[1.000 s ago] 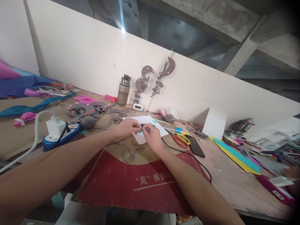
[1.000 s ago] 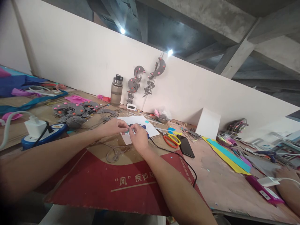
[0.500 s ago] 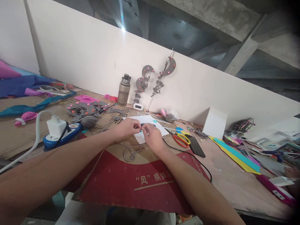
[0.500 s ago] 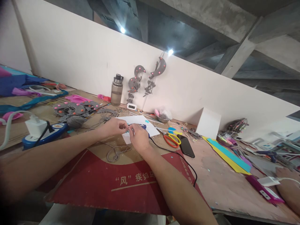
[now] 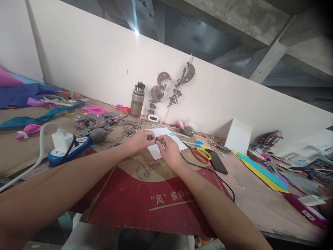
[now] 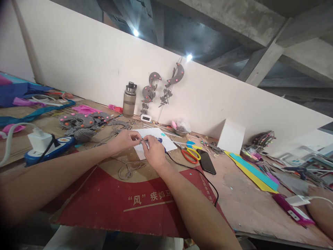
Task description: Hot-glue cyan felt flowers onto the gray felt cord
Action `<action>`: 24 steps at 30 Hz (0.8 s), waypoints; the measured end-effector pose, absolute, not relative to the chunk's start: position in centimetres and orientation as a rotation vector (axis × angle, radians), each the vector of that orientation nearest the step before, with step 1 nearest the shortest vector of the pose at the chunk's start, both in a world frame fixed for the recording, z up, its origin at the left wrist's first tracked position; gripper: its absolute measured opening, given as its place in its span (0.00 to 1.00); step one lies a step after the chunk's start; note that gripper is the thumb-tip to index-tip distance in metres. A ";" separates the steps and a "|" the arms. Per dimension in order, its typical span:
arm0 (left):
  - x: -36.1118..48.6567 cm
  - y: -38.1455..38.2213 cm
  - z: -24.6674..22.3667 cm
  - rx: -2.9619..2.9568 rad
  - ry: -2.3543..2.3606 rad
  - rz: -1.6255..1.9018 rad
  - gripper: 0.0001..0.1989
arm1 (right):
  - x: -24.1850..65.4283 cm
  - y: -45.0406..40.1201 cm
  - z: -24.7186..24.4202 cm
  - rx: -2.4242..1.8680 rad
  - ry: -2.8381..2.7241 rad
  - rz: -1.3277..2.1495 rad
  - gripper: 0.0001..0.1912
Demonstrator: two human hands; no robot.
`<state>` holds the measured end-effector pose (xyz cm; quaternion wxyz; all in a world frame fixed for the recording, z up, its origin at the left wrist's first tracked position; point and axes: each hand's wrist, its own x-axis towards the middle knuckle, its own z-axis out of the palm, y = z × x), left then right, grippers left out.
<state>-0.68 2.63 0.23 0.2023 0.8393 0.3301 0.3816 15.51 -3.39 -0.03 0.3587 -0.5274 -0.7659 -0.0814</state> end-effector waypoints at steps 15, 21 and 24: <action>-0.5 2.5 0.4 2.471 0.930 0.957 0.10 | 15.7 -3.4 0.0 -1.421 -1.928 -0.188 0.08; -0.4 2.1 0.4 2.499 0.903 0.958 0.10 | 15.5 -3.3 0.0 -1.456 -1.936 -0.256 0.11; -0.3 2.0 0.3 2.479 0.867 0.995 0.10 | 15.4 -3.3 0.1 -1.454 -1.941 -0.256 0.11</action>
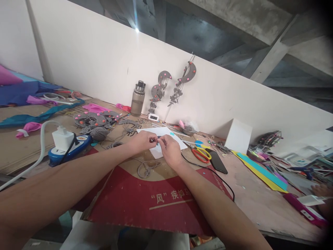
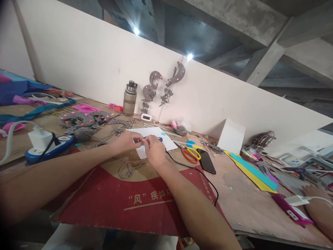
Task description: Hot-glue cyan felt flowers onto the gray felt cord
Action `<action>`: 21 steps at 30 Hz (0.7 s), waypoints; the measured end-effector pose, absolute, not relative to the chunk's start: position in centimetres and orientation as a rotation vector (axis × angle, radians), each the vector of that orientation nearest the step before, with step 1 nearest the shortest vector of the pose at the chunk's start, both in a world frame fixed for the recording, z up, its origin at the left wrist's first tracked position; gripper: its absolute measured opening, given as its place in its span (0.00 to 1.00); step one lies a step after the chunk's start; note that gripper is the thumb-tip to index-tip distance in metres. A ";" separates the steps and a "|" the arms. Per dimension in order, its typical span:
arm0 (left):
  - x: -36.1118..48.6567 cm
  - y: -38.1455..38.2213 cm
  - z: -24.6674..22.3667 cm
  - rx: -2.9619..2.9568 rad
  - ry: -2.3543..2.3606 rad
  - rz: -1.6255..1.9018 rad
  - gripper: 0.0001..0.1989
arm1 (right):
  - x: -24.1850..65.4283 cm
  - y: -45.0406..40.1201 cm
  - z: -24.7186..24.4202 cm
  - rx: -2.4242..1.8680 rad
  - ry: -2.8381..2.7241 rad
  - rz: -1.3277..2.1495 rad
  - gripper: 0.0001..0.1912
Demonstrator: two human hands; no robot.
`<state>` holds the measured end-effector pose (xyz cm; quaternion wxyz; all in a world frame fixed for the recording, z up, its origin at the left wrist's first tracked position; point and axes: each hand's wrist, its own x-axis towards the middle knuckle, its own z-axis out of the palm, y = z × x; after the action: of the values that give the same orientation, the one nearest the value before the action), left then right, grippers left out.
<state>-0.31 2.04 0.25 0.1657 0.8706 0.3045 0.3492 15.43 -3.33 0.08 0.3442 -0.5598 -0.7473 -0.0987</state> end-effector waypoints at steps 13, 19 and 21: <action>-1.3 3.1 1.2 1.750 0.953 1.249 0.10 | 14.9 -3.6 -0.1 -1.285 -1.944 -0.103 0.13; -2.6 5.2 1.1 1.449 0.946 1.467 0.10 | 14.8 -3.9 0.9 -1.224 -1.827 0.060 0.14; -2.9 5.9 0.9 1.328 0.919 1.520 0.10 | 14.9 -4.1 1.5 -1.182 -1.760 0.141 0.15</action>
<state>-2.92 5.87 0.91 0.4456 0.5361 0.3711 0.6134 14.94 -4.12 1.49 0.4867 -0.4861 -0.7235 0.0581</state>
